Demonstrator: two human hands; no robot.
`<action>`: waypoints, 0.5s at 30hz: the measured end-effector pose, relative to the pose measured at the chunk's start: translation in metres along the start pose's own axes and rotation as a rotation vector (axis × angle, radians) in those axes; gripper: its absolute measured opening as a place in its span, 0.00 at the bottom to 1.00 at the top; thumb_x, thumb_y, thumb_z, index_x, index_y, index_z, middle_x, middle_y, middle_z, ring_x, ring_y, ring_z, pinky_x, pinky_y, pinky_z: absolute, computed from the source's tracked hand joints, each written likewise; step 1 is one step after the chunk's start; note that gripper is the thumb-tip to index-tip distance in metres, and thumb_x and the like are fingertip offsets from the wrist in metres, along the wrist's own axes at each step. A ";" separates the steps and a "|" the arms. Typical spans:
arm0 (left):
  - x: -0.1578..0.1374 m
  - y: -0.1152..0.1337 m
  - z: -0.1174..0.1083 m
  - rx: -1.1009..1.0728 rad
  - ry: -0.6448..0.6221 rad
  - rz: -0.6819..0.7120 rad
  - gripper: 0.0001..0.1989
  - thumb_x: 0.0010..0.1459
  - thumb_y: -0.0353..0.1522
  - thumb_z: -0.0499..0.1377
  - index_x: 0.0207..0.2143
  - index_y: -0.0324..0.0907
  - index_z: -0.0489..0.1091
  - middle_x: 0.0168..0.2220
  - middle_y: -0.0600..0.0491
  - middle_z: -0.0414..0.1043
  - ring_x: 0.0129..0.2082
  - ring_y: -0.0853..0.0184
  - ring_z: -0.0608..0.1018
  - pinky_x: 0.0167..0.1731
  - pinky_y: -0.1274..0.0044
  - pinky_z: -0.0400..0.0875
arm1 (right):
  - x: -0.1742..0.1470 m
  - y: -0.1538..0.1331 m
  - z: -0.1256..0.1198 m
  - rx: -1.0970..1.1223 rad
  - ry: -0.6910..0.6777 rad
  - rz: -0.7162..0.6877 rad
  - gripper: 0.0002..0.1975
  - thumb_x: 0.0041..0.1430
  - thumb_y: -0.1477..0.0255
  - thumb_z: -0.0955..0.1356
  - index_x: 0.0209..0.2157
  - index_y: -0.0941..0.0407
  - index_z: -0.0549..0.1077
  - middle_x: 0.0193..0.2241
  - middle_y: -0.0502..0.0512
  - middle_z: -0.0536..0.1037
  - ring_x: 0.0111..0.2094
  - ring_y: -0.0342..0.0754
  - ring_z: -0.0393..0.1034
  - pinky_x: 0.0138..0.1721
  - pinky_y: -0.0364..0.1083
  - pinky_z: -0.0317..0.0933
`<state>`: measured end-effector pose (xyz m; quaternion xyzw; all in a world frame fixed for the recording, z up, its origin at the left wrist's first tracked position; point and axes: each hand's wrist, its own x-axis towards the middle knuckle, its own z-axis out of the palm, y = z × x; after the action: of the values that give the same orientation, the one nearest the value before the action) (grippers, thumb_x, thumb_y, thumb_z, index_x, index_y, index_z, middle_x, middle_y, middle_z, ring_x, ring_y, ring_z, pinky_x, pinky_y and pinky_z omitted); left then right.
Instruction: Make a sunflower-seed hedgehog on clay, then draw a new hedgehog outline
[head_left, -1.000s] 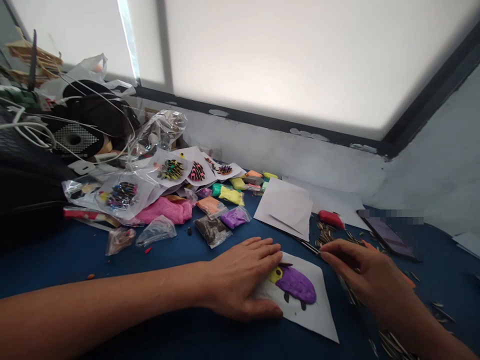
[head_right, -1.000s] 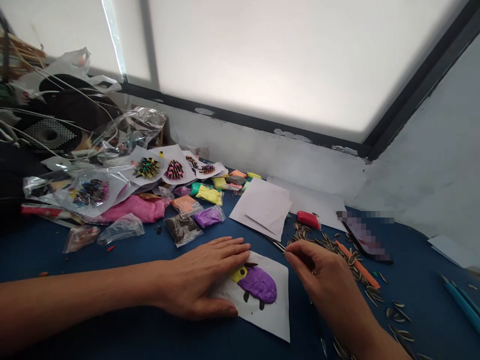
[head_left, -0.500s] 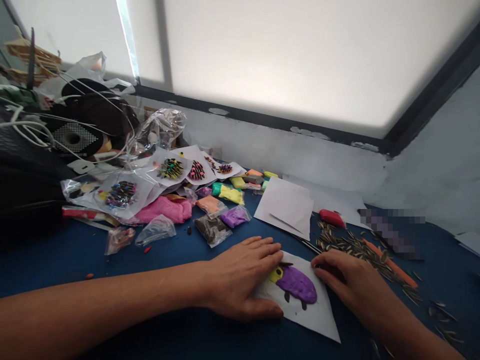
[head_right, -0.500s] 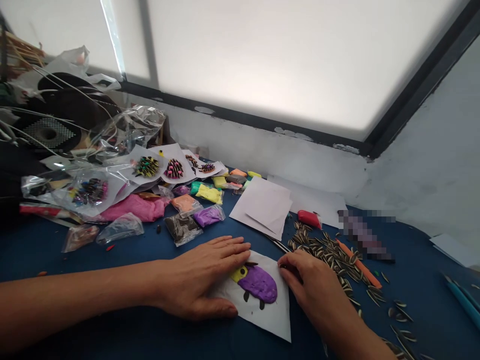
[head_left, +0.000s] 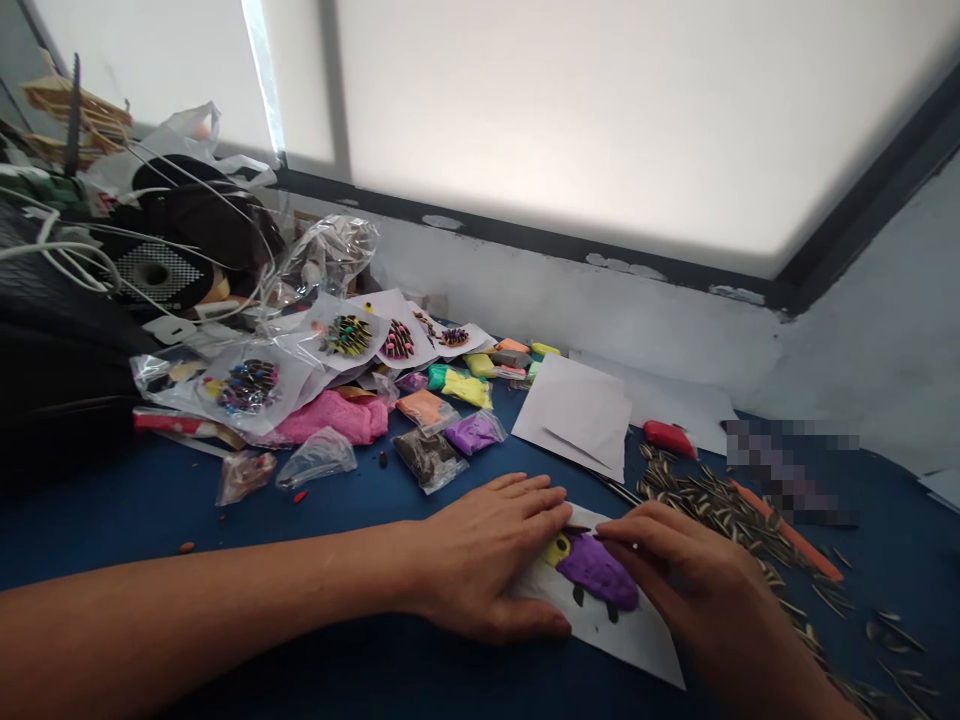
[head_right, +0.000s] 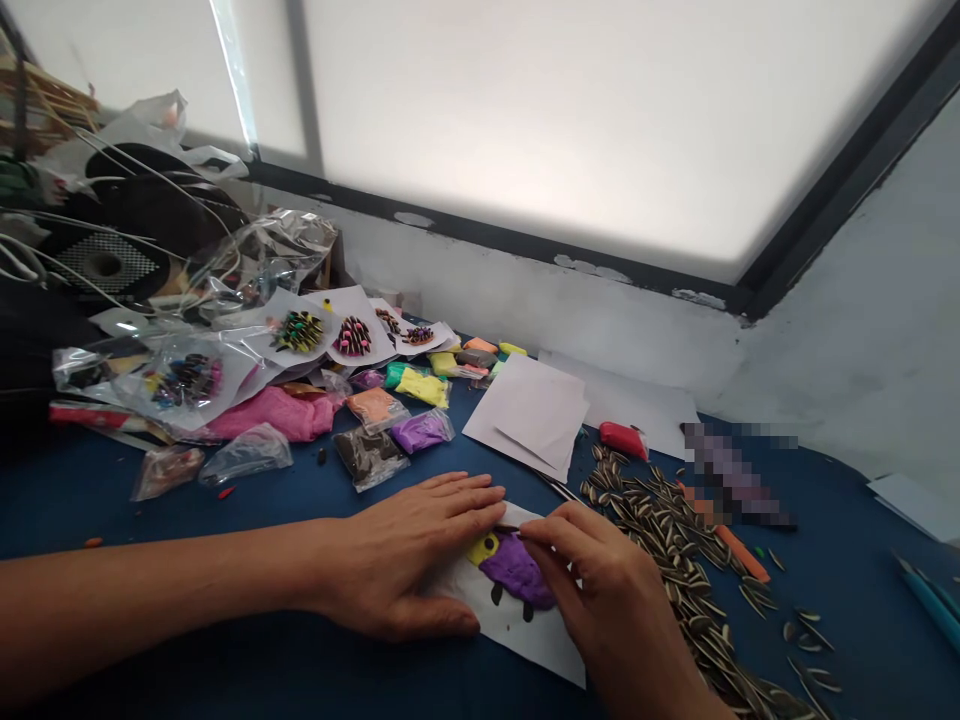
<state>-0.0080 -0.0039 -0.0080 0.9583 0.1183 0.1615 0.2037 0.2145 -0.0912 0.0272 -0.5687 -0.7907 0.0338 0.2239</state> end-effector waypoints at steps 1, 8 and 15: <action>0.000 0.000 0.000 0.002 0.000 -0.003 0.40 0.60 0.52 0.57 0.65 0.34 0.55 0.65 0.38 0.57 0.66 0.48 0.57 0.65 0.62 0.47 | 0.000 0.000 0.002 0.013 0.014 0.006 0.09 0.66 0.68 0.65 0.35 0.51 0.77 0.30 0.51 0.78 0.30 0.45 0.75 0.29 0.42 0.68; -0.001 -0.001 0.002 -0.006 0.006 -0.006 0.40 0.60 0.52 0.58 0.65 0.35 0.55 0.66 0.38 0.56 0.66 0.49 0.57 0.65 0.62 0.47 | 0.001 -0.006 0.017 0.027 0.110 -0.054 0.09 0.65 0.73 0.64 0.35 0.50 0.76 0.30 0.49 0.80 0.31 0.44 0.77 0.31 0.40 0.69; -0.001 0.000 0.002 -0.005 0.016 0.003 0.40 0.60 0.51 0.58 0.65 0.34 0.55 0.65 0.38 0.56 0.66 0.48 0.58 0.64 0.62 0.48 | 0.001 -0.003 0.019 -0.042 0.121 -0.080 0.09 0.65 0.73 0.64 0.35 0.51 0.76 0.30 0.49 0.79 0.31 0.44 0.77 0.31 0.41 0.69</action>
<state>-0.0079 -0.0044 -0.0103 0.9567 0.1183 0.1698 0.2048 0.2046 -0.0874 0.0116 -0.5422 -0.7984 -0.0262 0.2605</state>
